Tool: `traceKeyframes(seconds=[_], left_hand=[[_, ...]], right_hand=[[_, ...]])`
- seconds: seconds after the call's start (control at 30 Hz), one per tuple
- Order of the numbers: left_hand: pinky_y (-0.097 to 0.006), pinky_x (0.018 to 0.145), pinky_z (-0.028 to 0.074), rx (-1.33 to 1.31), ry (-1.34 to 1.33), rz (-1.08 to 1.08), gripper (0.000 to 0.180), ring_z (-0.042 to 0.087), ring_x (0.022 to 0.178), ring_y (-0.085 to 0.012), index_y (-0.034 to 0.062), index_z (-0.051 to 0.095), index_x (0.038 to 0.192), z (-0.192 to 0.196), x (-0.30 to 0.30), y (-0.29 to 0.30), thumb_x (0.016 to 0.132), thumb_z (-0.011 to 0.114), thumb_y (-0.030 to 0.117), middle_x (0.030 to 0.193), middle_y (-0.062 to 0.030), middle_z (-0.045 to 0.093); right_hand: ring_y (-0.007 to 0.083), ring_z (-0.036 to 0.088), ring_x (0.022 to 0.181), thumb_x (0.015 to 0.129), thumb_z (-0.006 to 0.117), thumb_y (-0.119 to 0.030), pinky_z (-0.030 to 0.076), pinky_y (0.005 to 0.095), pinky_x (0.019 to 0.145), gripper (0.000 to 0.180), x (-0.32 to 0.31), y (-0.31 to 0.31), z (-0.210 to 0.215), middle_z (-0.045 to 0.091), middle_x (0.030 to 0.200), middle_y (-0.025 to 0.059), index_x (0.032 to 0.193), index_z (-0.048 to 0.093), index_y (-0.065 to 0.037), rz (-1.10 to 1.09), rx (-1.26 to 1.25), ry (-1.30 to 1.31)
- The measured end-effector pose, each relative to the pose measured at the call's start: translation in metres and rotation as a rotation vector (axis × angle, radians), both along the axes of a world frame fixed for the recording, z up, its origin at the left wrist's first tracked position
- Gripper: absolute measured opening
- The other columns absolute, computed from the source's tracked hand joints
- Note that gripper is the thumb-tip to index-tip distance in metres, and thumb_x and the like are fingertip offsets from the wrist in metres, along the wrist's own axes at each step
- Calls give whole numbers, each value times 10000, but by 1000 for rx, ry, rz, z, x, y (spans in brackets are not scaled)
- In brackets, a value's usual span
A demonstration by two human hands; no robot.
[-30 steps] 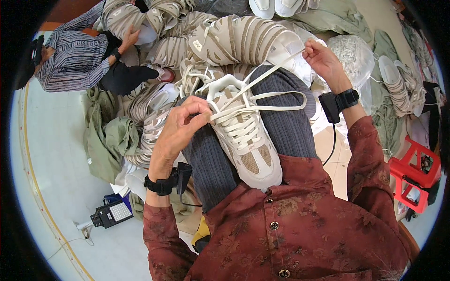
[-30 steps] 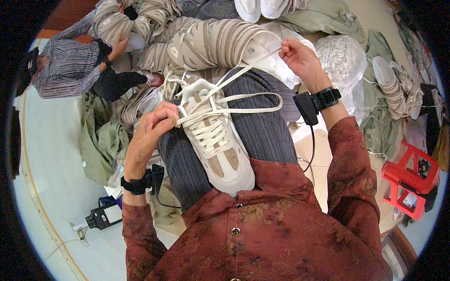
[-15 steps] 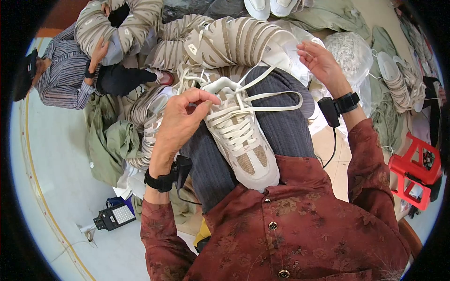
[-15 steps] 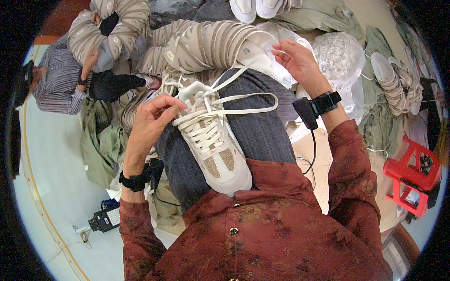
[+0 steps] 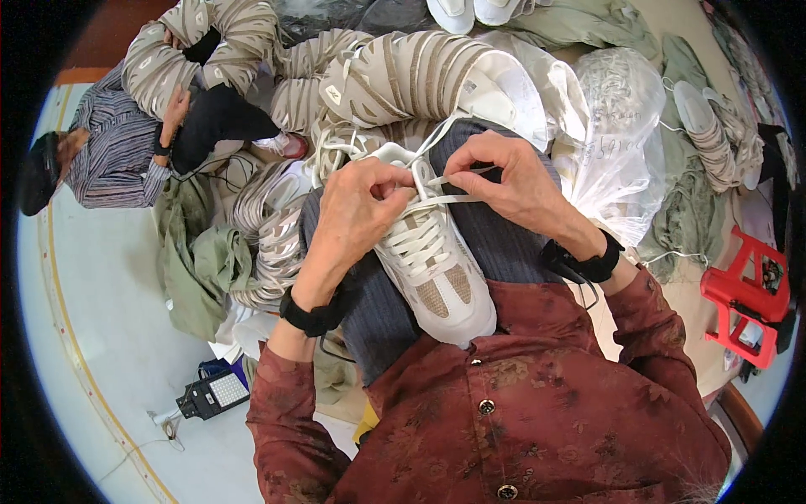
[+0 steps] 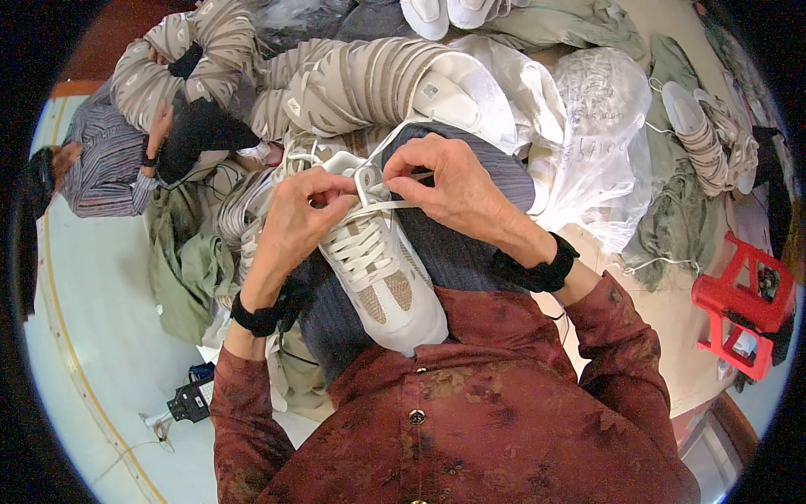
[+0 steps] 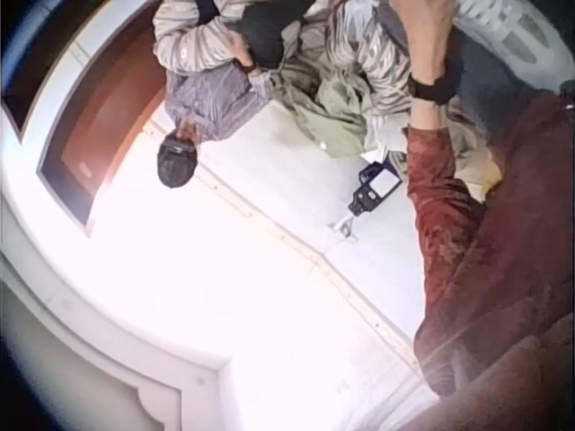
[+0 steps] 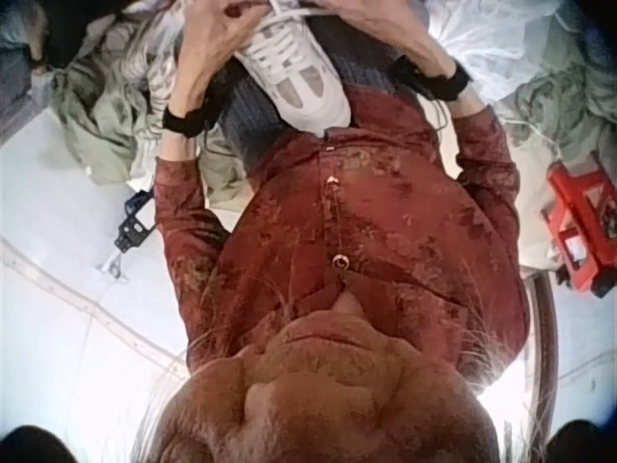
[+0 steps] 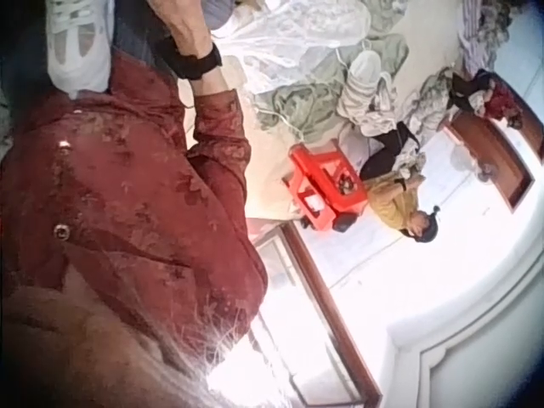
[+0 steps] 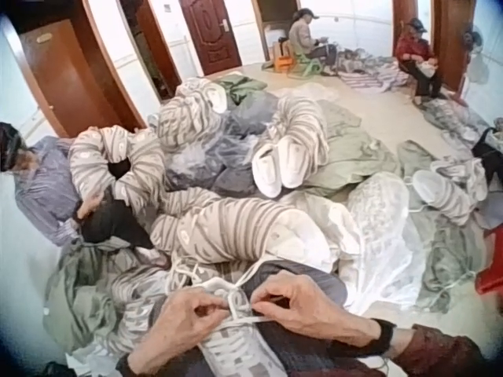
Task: Lacing and tying shoelaces on a sneaker.
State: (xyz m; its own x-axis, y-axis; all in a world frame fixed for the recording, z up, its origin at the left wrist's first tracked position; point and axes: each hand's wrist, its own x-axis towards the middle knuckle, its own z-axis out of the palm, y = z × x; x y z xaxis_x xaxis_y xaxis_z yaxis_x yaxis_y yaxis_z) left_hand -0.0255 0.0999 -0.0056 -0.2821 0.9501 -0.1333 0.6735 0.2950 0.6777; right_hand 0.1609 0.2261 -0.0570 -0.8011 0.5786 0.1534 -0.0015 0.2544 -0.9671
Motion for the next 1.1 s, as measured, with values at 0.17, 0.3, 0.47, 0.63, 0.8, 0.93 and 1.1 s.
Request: traceKeyframes(seconds=[0.17,0.3,0.47,0.63,0.8,0.93,1.1], left_hand=[[-276,599,461,-89,-187,-8,183,580,641,-106,7,756,918,-10,-10,4,789,726,134,733,-55,681],[-231,572,429,-184,-318,36,175,523,619,-45,-21,745,878,-15,-14,6,795,732,133,661,13,632],[-222,580,423,-198,-331,47,151,512,639,-31,-13,734,831,-15,-17,9,788,711,130,677,42,620],[-235,577,433,-179,-290,67,180,517,620,-46,-23,728,810,-18,-22,10,754,705,146,635,20,609],[-235,571,432,-118,-219,85,178,523,598,-56,-25,722,786,-13,-25,12,752,679,144,602,8,602],[-212,567,400,-118,-149,165,161,501,611,-32,-37,704,779,-7,-47,9,752,674,119,620,15,589],[-195,556,352,-45,-168,255,146,454,604,-19,-41,702,793,-9,-64,-18,768,672,100,647,53,564]], right_hand=[[230,603,754,823,709,-105,489,340,710,113,1,-3,-1,674,797,94,875,686,-7,91,239,52],[244,606,755,801,713,-87,490,348,706,106,-1,-10,-2,671,780,98,864,690,-5,75,174,36],[242,603,742,782,708,-59,488,350,679,79,-8,-6,1,655,730,100,837,696,-4,7,159,43],[242,597,721,787,702,-49,484,350,658,74,-20,-2,10,646,723,106,838,689,4,-28,198,105],[219,600,709,805,696,-44,484,335,652,84,-23,0,11,649,750,117,866,685,13,-23,114,85],[195,624,701,819,699,-58,495,319,646,107,-22,2,12,662,785,123,885,677,23,33,38,79],[224,646,684,805,718,-68,506,338,641,131,-18,3,27,671,797,129,887,673,24,205,31,-51]])
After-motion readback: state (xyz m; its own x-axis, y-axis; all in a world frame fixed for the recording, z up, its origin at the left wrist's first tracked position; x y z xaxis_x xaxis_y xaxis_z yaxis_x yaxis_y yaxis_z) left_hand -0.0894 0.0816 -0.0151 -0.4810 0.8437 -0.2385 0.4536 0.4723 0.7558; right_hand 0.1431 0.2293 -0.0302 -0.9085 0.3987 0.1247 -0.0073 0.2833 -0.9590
